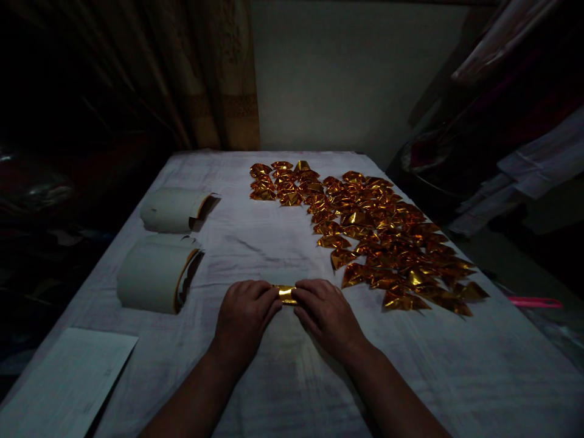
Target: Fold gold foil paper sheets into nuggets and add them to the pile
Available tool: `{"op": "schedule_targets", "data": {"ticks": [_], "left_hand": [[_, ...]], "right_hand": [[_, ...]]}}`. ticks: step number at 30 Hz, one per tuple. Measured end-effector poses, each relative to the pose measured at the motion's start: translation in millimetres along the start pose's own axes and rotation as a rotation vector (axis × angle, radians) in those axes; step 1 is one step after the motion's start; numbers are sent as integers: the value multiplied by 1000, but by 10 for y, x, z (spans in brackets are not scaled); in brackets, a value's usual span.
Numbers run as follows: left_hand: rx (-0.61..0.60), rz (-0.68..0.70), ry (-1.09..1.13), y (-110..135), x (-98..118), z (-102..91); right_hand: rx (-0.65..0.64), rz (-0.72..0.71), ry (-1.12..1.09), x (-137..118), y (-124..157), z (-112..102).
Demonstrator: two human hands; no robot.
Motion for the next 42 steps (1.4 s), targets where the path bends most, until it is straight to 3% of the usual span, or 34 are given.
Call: {"op": "schedule_targets", "data": {"ticks": [8,11,18,28,42], "left_hand": [[41,2,6,-7,2,-42],[81,61,41,60,82,-54],[22,137,99,259,152,109],[-50,170,92,274,114,95],[-100,191,86,289,110,118]], "right_hand": [[92,-42,89,23,14,-20],[110,-76,59,-53,-10,-16],[138,-131,-41,-126,-28,-37],[132,10,-53,86,53,-44],[149,161,-41,95,34,-10]]}}
Point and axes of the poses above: each hand's wrist, its own y-axis away from the middle knuckle, its own z-axis out of the palm, x = y × z, the point moved 8 cm from there along -y, towards the middle knuckle, and after that the axes turned 13 degrees about -z, right-handed, at the moved point
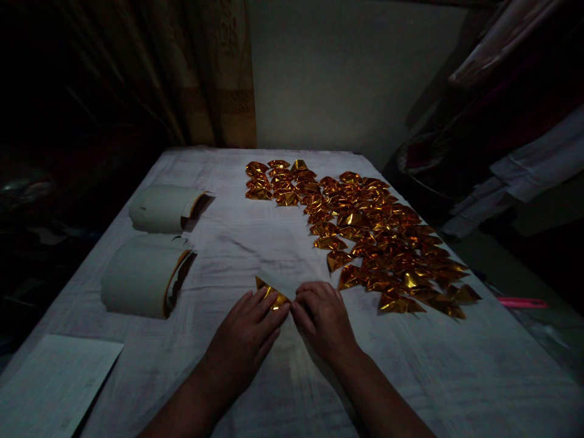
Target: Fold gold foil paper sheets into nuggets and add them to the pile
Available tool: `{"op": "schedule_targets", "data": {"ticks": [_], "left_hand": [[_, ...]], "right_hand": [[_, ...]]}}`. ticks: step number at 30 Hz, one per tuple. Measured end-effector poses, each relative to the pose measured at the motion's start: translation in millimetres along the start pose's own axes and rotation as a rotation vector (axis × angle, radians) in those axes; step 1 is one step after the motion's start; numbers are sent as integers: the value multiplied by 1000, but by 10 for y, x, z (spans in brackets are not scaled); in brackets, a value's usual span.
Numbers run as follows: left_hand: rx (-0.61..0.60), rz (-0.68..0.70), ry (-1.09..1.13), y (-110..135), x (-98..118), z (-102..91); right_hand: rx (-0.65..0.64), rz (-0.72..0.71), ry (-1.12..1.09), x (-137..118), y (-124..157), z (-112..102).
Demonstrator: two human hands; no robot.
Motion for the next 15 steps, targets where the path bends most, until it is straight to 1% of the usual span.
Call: {"op": "schedule_targets", "data": {"ticks": [5,15], "left_hand": [[11,2,-32,-5,7,2],[28,-4,-75,-27,39,-29]], "right_hand": [[26,22,-1,-11,-7,-16],[10,71,50,-18,-6,1]]}}
Point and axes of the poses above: each hand's wrist, its own y-axis away from the middle knuckle, its own z-axis out of the palm, x = y × z, the point moved 8 cm from there along -y, towards the middle knuckle, and after that the axes turned 13 degrees about -z, right-handed, at the moved point
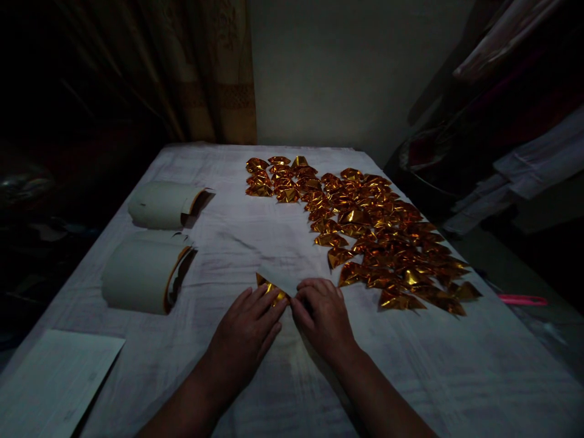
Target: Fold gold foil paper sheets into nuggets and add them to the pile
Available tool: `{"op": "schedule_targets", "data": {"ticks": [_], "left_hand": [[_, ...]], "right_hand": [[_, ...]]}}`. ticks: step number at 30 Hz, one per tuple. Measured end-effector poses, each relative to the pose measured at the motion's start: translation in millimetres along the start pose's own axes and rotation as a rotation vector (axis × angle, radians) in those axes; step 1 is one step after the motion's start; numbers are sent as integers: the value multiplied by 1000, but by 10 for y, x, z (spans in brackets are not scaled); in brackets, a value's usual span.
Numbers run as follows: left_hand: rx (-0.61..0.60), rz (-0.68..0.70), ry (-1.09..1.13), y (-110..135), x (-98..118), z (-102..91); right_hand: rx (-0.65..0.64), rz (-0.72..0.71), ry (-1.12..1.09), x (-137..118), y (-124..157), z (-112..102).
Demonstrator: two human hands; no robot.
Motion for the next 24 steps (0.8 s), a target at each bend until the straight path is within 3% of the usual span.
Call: {"op": "schedule_targets", "data": {"ticks": [16,24], "left_hand": [[-2,-27,-41,-31,24,-11],[-60,-16,-33,6,-61,29]], "right_hand": [[-27,35,21,-38,-5,21],[-29,61,-28,-5,10,44]]}}
Point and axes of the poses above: each hand's wrist, its own y-axis away from the middle knuckle, its own z-axis out of the palm, x = y × z, the point moved 8 cm from there along -y, towards the middle knuckle, and after that the axes turned 13 degrees about -z, right-handed, at the moved point
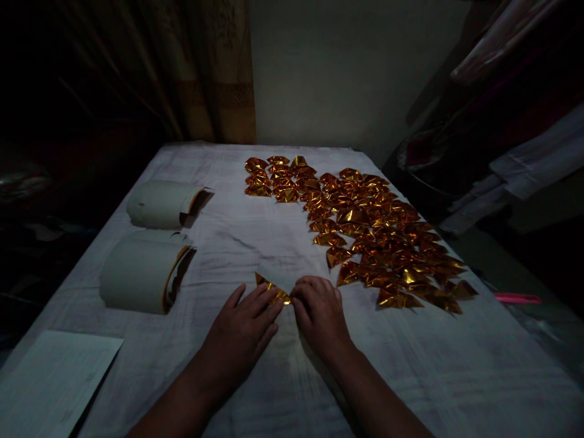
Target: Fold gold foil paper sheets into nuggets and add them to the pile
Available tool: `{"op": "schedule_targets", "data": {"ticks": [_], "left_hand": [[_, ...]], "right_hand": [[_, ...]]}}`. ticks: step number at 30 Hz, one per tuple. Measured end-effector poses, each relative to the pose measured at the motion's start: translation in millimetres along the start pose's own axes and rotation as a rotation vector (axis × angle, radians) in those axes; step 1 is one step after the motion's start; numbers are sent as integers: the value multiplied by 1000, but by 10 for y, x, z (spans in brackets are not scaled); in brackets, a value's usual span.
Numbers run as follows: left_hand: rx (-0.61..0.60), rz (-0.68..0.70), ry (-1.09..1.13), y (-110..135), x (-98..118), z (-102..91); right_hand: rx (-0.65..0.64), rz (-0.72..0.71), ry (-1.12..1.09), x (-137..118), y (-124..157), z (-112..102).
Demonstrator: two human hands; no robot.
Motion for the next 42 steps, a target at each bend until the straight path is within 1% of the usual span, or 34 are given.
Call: {"op": "schedule_targets", "data": {"ticks": [4,8,11,15,18,21,25,28,33,37,42], "left_hand": [[-54,79,9,34,-83,23],[-118,106,44,45,-189,45],[-147,123,85,49,-221,53],[-123,107,125,43,-225,37],[-115,102,129,44,-207,34],[-128,92,129,41,-203,42],[-125,80,132,38,-214,46],[-114,77,138,41,-218,50],[-107,61,125,37,-223,62],[-93,67,132,28,-205,27],[-76,66,134,26,-181,-9]], "right_hand": [[3,-11,5,-9,-10,-15],[-2,-30,34,-33,-9,-23],[7,-56,50,-49,-1,-23],[18,-121,89,-95,9,-23],[9,-190,149,-181,35,-23],[-20,-236,216,-276,92,-3],[-94,-259,252,-341,169,69],[-129,-261,273,-336,203,83],[-177,-217,299,-276,284,22],[-154,-163,315,-237,356,-48],[-154,-185,317,-255,354,-38]]}}
Point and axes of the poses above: each hand's wrist, its own y-axis away from the middle knuckle, its own z-axis out of the palm, x = y × z, the point moved 8 cm from there along -y, towards the middle knuckle, and after that the axes turned 13 degrees about -z, right-handed, at the moved point
